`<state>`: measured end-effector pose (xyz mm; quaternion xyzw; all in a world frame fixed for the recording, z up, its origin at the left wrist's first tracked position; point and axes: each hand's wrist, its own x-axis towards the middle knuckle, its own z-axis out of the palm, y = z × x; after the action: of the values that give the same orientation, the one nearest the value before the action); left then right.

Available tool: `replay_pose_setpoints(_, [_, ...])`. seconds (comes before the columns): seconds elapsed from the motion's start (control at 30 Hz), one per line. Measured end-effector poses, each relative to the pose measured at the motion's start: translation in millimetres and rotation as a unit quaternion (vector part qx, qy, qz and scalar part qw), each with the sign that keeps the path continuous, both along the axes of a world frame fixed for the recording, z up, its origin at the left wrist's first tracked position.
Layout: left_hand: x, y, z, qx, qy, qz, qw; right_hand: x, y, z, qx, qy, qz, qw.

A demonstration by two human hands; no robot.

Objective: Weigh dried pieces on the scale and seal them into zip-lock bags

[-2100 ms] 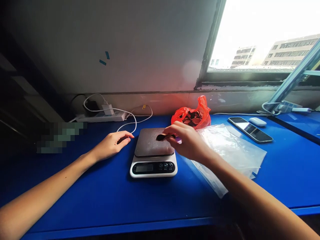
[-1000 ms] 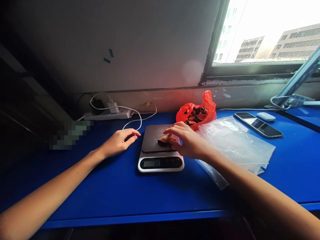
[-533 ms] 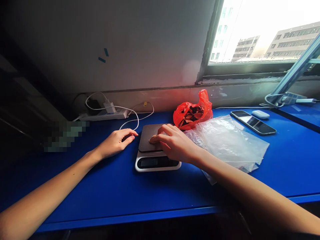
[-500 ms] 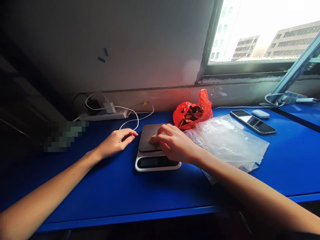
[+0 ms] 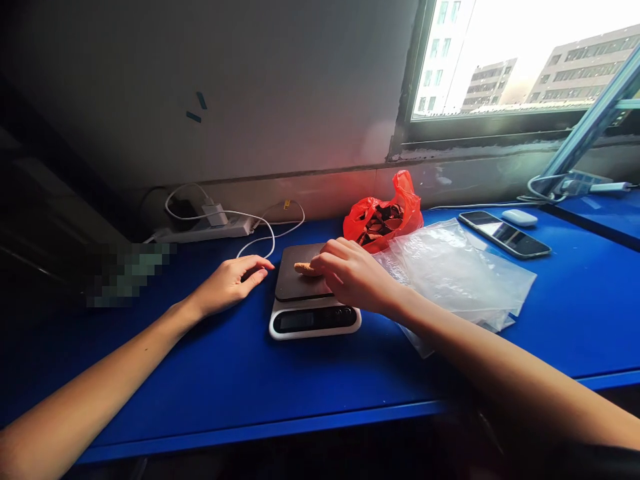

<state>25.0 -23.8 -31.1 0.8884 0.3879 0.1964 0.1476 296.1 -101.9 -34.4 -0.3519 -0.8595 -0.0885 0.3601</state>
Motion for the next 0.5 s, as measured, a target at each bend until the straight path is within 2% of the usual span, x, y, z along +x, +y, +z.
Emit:
replay_pose_setpoints(0.13, [1.0, -1.2, 0.6, -0.004, 0.004, 0.005, 1.0, 2.3, -1.7, 0.2, -0.001, 0.022, -0.031, 0.999])
replay_pose_setpoints(0.3, [0.8, -2.1, 1.7, -0.001, 0.007, 0.0, 1.0, 9.6, -3.9, 11.1, 0.021, -0.015, -0.055, 0.998])
replay_pose_setpoints(0.33, [0.4, -1.7, 1.6, 0.0, 0.004, 0.0, 1.0, 17.1, -2.6, 15.3, 0.031, -0.008, -0.086, 0.996])
replay_pose_setpoints(0.4, [-0.5, -0.2, 1.0, 0.0, 0.0, -0.001, 1.0, 39.7, 3.4, 24.2, 0.039, 0.018, -0.193, 0.98])
replay_pose_setpoints(0.5, [-1.5, 2.0, -0.8, -0.001, 0.001, 0.004, 1.0, 81.4, 22.2, 34.7, -0.024, -0.011, -0.364, 0.931])
